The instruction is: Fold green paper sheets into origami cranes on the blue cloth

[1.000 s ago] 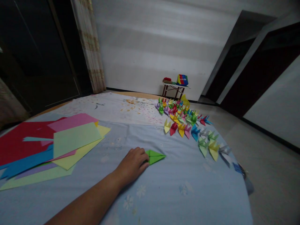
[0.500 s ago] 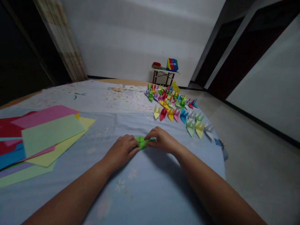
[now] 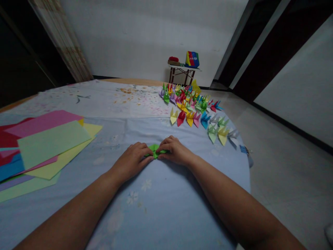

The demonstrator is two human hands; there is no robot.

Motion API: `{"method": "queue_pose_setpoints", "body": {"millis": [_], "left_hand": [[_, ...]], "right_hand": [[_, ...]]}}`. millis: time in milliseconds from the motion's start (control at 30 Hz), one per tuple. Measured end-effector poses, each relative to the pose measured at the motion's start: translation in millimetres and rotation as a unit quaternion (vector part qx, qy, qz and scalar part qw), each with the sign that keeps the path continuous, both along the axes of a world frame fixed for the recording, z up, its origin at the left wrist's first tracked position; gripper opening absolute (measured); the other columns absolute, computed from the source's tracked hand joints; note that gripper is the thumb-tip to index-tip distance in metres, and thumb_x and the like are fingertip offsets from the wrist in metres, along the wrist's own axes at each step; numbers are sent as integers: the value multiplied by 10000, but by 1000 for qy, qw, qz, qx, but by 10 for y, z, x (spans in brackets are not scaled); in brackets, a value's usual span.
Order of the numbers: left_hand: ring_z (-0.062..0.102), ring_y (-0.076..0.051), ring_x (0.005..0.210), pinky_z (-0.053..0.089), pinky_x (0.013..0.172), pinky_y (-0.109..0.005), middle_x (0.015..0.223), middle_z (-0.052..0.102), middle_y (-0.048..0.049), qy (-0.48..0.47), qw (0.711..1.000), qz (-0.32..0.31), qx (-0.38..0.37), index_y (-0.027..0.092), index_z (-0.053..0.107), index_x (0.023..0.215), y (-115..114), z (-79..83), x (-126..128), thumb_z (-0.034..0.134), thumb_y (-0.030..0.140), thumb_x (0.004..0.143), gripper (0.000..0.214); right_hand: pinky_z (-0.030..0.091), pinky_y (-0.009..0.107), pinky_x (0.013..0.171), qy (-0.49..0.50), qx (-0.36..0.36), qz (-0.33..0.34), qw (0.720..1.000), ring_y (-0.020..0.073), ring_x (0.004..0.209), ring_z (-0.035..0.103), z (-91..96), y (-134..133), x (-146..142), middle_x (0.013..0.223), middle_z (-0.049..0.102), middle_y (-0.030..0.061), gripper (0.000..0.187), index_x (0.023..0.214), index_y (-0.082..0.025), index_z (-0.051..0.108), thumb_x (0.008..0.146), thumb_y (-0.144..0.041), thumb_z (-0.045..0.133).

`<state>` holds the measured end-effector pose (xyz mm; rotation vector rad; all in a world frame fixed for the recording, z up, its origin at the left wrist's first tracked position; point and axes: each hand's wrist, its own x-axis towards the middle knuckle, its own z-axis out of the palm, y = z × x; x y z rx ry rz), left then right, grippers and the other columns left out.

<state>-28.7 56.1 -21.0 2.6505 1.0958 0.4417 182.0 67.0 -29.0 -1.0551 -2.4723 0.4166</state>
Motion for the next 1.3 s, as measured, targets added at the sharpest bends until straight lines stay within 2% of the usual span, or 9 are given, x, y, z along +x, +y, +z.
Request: {"method": "queue_pose_setpoints", "body": {"millis": [567, 833, 1033, 1300], "left_hand": [[503, -189, 868, 390, 772, -319, 864, 578, -37, -24, 999, 15, -15, 216, 607, 873, -32, 23, -25, 476, 324, 841, 173], [502, -187, 865, 391, 780, -326, 866, 578, -31, -42, 999, 17, -20, 222, 610, 878, -48, 26, -30, 466, 318, 846, 175], [501, -184, 856, 397, 774, -330, 863, 575, -26, -34, 999, 15, -9, 231, 609, 874, -75, 13, -14, 446, 302, 858, 178], [492, -180, 852, 397, 773, -331, 873, 573, -34, -25, 999, 24, -1, 217, 605, 868, -57, -18, 9, 405, 306, 880, 220]], "right_hand": [[370, 311, 806, 48, -22, -8, 999, 166, 874, 485, 5, -55, -15, 912, 598, 44, 177, 910, -223, 673, 767, -311, 620], [312, 323, 766, 8, 18, -15, 1000, 177, 874, 452, 96, -131, -61, 859, 606, 40, 119, 873, -235, 666, 811, -280, 576], [262, 326, 726, -30, 6, -28, 999, 183, 859, 440, 87, -138, -65, 818, 608, 39, 116, 854, -239, 652, 827, -297, 557], [284, 317, 738, -36, -2, -49, 998, 179, 868, 428, 73, -171, -111, 859, 566, 49, 121, 873, -197, 613, 847, -272, 521]]}}
